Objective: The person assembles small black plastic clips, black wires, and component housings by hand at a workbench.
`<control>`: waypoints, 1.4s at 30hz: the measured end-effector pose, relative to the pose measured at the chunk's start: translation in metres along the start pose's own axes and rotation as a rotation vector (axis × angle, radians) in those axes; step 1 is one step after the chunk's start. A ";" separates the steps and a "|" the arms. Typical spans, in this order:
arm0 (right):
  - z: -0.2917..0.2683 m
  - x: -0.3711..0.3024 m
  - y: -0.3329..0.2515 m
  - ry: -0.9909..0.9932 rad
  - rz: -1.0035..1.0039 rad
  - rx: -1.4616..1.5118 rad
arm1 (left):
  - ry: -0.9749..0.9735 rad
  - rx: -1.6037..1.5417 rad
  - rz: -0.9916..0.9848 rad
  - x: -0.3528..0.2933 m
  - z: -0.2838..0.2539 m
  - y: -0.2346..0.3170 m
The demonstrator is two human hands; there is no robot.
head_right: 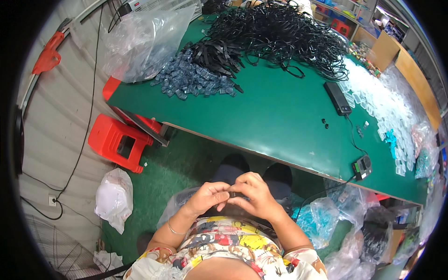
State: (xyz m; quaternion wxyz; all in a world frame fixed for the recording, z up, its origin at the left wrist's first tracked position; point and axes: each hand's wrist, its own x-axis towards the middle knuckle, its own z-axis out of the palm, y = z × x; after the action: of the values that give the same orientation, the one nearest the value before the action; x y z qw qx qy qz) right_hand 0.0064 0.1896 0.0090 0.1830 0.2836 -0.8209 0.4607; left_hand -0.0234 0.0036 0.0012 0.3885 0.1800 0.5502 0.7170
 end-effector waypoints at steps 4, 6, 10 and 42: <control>0.005 -0.011 -0.006 0.033 0.150 0.161 | 0.020 0.164 -0.054 -0.004 -0.003 -0.005; 0.006 -0.015 -0.004 0.013 0.251 0.217 | 0.017 0.259 -0.052 -0.002 -0.002 -0.007; 0.007 -0.013 0.004 0.031 0.286 0.237 | 0.041 0.236 -0.058 0.000 -0.004 -0.001; -0.027 -0.057 0.019 -0.423 0.527 0.129 | 0.263 1.129 -0.034 -0.058 -0.091 -0.040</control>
State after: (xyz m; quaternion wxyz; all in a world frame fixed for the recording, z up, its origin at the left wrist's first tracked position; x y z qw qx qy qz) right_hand 0.0398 0.2380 -0.0214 -0.1350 0.1620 -0.8549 0.4740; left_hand -0.0348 -0.0959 -0.0564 0.1722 0.2600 0.8937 0.3227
